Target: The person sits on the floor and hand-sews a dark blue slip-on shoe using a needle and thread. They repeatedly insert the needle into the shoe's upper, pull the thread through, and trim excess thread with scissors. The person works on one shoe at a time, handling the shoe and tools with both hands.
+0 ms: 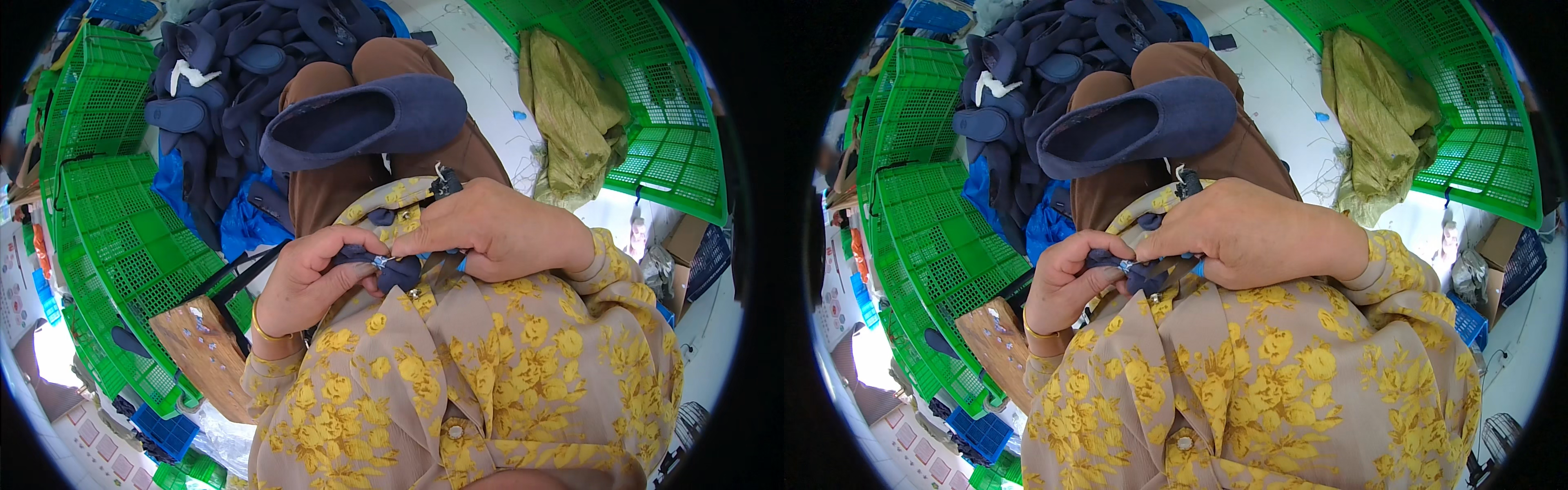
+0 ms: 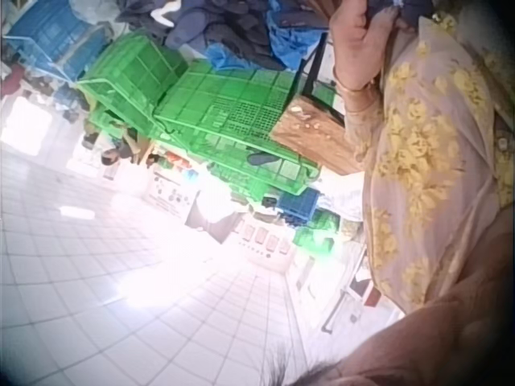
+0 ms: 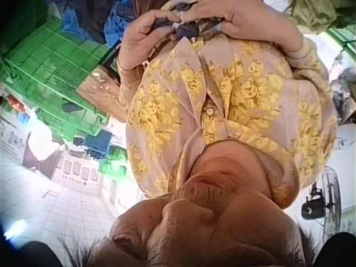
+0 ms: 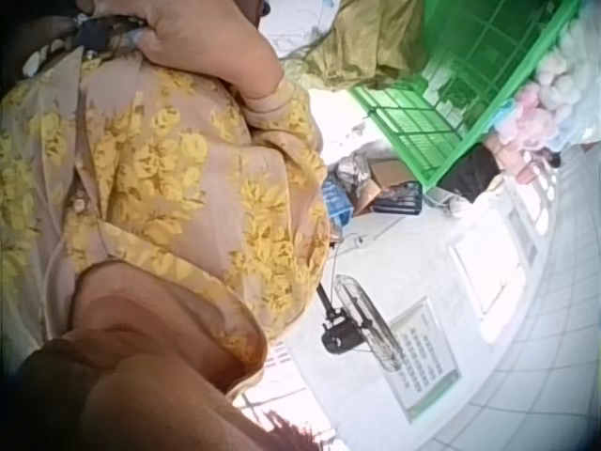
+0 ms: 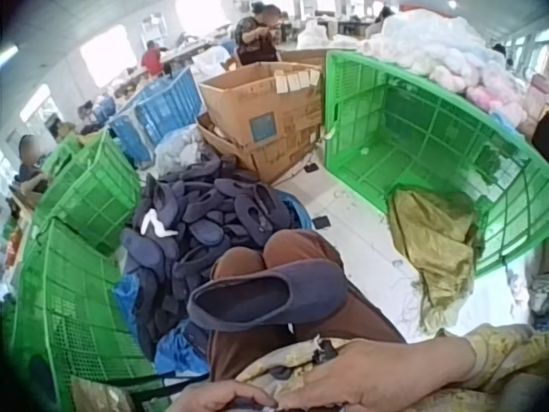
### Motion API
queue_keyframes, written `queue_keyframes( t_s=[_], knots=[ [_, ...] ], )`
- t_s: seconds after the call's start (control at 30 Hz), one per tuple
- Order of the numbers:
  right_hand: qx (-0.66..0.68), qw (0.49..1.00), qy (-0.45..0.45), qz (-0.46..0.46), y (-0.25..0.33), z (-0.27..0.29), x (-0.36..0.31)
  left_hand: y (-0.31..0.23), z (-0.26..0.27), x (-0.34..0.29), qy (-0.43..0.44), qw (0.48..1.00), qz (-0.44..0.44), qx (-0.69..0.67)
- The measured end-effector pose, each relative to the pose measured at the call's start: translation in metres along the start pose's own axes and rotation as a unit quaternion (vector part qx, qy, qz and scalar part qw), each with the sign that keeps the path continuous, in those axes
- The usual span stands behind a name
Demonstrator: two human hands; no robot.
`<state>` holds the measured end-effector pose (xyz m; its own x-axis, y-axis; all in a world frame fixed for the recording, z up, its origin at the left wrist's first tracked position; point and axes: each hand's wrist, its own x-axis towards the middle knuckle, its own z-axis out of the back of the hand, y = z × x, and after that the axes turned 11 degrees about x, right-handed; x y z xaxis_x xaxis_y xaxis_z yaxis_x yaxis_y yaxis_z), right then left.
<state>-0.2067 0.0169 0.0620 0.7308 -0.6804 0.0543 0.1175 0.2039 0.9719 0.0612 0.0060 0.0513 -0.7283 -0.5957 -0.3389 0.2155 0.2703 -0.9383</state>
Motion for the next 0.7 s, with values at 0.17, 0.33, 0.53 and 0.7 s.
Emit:
queue_keyframes(
  t_s=[0.17, 0.33, 0.53, 0.7],
  knots=[
    [-0.056, 0.998, 0.022, -0.002, 0.006, 0.002, 0.002, 0.0, 0.0, 0.002, 0.012, 1.0, 0.017, 0.019],
    [-0.033, 0.999, 0.012, 0.025, -0.001, -0.003, 0.005, 0.001, 0.0, 0.001, 0.017, 0.999, 0.045, 0.013],
    [0.009, 1.0, -0.028, -0.01, -0.007, -0.009, -0.002, -0.002, -0.005, 0.0, -0.004, 0.997, 0.059, -0.054],
    [0.012, 0.999, -0.044, 0.009, -0.01, -0.011, -0.004, -0.002, -0.005, 0.0, -0.001, 0.998, 0.053, -0.037]
  ],
)
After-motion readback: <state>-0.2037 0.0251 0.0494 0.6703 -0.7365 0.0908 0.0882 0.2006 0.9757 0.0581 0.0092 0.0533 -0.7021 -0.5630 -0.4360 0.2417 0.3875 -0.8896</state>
